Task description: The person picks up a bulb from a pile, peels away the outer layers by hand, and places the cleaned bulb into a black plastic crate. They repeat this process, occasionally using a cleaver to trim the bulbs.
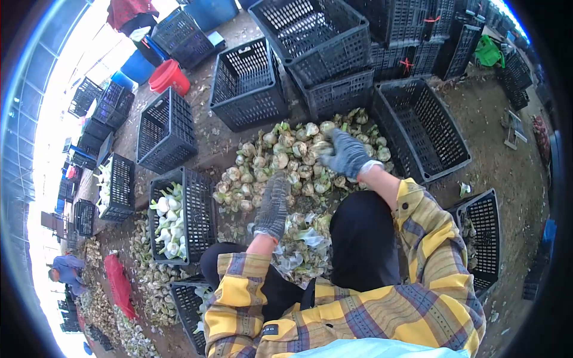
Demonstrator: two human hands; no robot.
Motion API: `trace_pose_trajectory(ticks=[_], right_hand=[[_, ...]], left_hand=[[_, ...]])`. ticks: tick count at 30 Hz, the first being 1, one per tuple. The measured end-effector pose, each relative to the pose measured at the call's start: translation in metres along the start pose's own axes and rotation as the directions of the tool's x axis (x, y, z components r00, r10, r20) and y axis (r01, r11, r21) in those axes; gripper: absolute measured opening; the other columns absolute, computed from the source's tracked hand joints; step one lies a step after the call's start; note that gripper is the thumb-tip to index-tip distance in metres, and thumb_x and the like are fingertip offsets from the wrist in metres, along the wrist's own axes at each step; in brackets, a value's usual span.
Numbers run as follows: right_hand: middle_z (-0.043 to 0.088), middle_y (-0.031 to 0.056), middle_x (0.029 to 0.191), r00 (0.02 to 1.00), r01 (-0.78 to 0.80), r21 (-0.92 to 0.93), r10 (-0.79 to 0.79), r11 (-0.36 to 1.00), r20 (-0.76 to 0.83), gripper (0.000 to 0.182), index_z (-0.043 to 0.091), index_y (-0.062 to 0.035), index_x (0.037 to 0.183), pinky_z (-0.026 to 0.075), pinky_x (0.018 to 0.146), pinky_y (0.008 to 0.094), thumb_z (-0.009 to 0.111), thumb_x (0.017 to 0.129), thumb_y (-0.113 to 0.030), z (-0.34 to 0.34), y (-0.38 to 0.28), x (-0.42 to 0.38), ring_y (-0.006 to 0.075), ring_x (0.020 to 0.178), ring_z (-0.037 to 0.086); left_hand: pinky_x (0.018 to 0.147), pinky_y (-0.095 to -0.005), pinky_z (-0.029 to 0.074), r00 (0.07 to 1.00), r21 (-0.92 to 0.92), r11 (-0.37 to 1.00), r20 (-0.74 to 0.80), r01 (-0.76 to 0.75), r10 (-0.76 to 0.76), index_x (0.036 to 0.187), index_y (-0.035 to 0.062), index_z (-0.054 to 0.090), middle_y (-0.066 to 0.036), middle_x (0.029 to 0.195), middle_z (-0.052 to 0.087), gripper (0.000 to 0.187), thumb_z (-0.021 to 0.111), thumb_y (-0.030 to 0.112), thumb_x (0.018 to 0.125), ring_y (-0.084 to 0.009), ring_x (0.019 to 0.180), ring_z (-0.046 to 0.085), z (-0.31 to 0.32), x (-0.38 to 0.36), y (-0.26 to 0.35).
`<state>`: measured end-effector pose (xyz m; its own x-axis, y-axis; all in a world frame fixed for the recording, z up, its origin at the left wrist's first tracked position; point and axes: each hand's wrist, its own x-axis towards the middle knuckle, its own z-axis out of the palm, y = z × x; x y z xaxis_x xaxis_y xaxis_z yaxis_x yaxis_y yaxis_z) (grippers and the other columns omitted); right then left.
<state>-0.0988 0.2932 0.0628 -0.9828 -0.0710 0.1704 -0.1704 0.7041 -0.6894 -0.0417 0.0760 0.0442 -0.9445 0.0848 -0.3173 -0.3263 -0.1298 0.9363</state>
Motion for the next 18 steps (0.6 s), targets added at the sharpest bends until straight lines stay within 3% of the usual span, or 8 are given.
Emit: trace_pose_trajectory(ticks=[2,4,8,11,14,15,16,18], right_hand=[[0.056,0.0190,0.092,0.991,0.127,-0.008,-0.127,0.992,0.050,0.040,0.051,-0.0037,0.105,0.045,0.076,0.0372,0.061,0.068,-0.017,0.004,-0.047,-0.001,0.0323,0.085,0.057],[0.058,0.0169,0.091,0.963,0.269,-0.045,-0.270,0.962,0.001,0.038,0.050,-0.0012,0.102,0.046,0.075,0.0339,0.063,0.070,-0.015,0.005,-0.093,-0.025,0.0299,0.082,0.057],[0.058,0.0146,0.090,0.948,0.315,0.036,-0.316,0.948,0.023,0.039,0.050,-0.0020,0.103,0.046,0.075,0.0322,0.066,0.070,-0.015,0.036,-0.118,-0.054,0.0241,0.082,0.058],[0.060,0.0147,0.091,0.976,-0.103,0.535,-0.018,0.838,0.216,0.046,0.051,0.0030,0.103,0.044,0.075,0.0315,0.064,0.074,-0.031,0.066,-0.095,-0.053,0.0220,0.081,0.057],[0.060,0.0151,0.094,0.957,-0.227,0.476,0.104,0.850,0.270,0.053,0.050,0.0039,0.106,0.044,0.074,0.0304,0.063,0.076,-0.037,0.100,-0.049,-0.047,0.0184,0.083,0.056],[0.060,0.0163,0.097,0.826,-0.511,0.549,0.201,0.661,0.527,0.056,0.049,0.0037,0.112,0.044,0.075,0.0301,0.060,0.077,-0.040,0.068,-0.076,-0.053,0.0167,0.086,0.056],[0.060,0.0163,0.097,0.824,-0.513,0.548,0.199,0.661,0.531,0.056,0.049,0.0037,0.112,0.044,0.075,0.0301,0.060,0.077,-0.040,0.071,-0.076,-0.053,0.0167,0.086,0.056],[0.060,0.0196,0.095,0.855,-0.452,0.513,0.192,0.730,0.481,0.054,0.050,0.0004,0.112,0.044,0.074,0.0300,0.060,0.077,-0.041,0.080,-0.071,-0.051,0.0207,0.082,0.058]], left_hand=[[0.079,-0.0293,0.042,0.999,0.007,0.999,-0.009,0.046,-0.046,0.128,0.0133,0.037,-0.004,0.110,0.052,0.055,0.039,0.050,0.087,-0.0121,0.096,0.050,0.006,-0.003,0.008],[0.078,-0.0306,0.043,0.996,-0.347,0.935,0.080,0.069,-0.044,0.127,0.0160,0.038,-0.003,0.108,0.052,0.057,0.037,0.055,0.085,-0.0125,0.095,0.050,0.019,-0.023,0.026],[0.077,-0.0342,0.046,0.995,-0.524,0.849,-0.099,-0.064,0.014,0.121,0.0106,0.043,-0.007,0.105,0.055,0.052,0.036,0.050,0.088,-0.0160,0.093,0.054,-0.010,0.012,-0.010],[0.078,-0.0326,0.047,0.986,-0.506,0.860,-0.166,-0.068,-0.020,0.115,0.0077,0.048,-0.007,0.103,0.056,0.045,0.036,0.043,0.090,-0.0180,0.090,0.056,-0.018,-0.011,0.002],[0.084,-0.0305,0.043,0.985,-0.451,0.890,-0.173,-0.064,-0.017,0.114,0.0040,0.048,-0.009,0.109,0.054,0.042,0.035,0.037,0.091,-0.0206,0.096,0.053,-0.019,-0.017,-0.003],[0.080,-0.0282,0.044,0.972,-0.223,0.958,-0.191,-0.178,0.136,0.119,0.0065,0.044,-0.008,0.112,0.051,0.042,0.035,0.036,0.091,-0.0174,0.096,0.052,-0.019,-0.019,-0.009],[0.076,-0.0258,0.045,0.942,0.016,0.958,-0.175,-0.286,0.285,0.124,0.0090,0.041,-0.006,0.115,0.047,0.042,0.036,0.036,0.091,-0.0142,0.096,0.051,-0.021,-0.020,-0.016],[0.083,-0.0260,0.041,0.971,0.059,0.975,-0.092,-0.217,0.221,0.126,0.0086,0.038,-0.007,0.123,0.042,0.042,0.033,0.034,0.093,-0.0143,0.106,0.044,-0.032,-0.013,-0.031]])
